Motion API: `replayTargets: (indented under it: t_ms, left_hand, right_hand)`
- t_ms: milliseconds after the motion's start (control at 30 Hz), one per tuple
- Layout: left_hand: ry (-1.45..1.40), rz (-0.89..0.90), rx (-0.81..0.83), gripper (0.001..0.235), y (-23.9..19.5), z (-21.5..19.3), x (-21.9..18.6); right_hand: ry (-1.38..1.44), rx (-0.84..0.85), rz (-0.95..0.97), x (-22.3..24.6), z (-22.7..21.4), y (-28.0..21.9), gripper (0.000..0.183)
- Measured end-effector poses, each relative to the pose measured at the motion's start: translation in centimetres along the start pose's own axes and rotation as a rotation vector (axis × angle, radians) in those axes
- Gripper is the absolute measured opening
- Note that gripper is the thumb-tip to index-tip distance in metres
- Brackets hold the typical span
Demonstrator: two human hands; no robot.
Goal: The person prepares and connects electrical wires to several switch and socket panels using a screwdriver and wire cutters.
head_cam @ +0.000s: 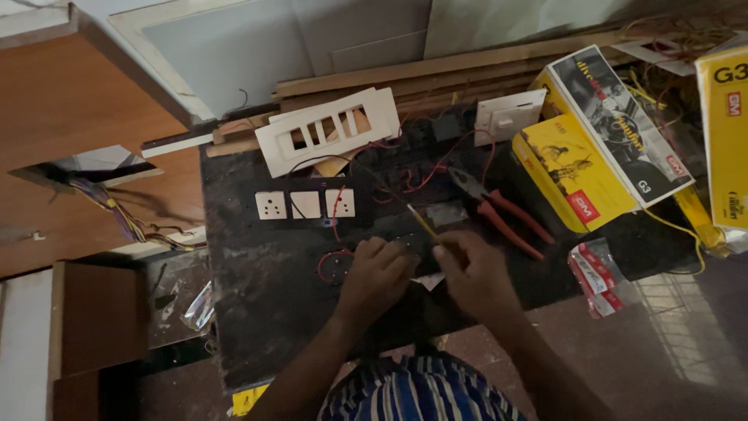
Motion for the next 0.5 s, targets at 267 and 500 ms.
replayTargets:
  t_ms: [267,500]
  left_hand:
    - [0.129,0.051,0.073,0.007,-0.7,1.3,-0.3]
    - [-0.094,-0.151,0.105,0.018,0.9,0.0,0.7]
  right_hand:
    - [-0.045,0.104,0.101,-2.1,2.6,0.7,0.03]
    - [0.006,0.111,-0.032,-1.5,1.2,0.7,0.03]
Point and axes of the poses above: each hand's wrist, its own y-axis towards the middle knuckle, its own z-axis out of the palm, x = y × z, the point moved 10 cm from there along y, towards the middle knuckle, and after that the axes turned 2 degrees about -z, right-handed, at the moved point
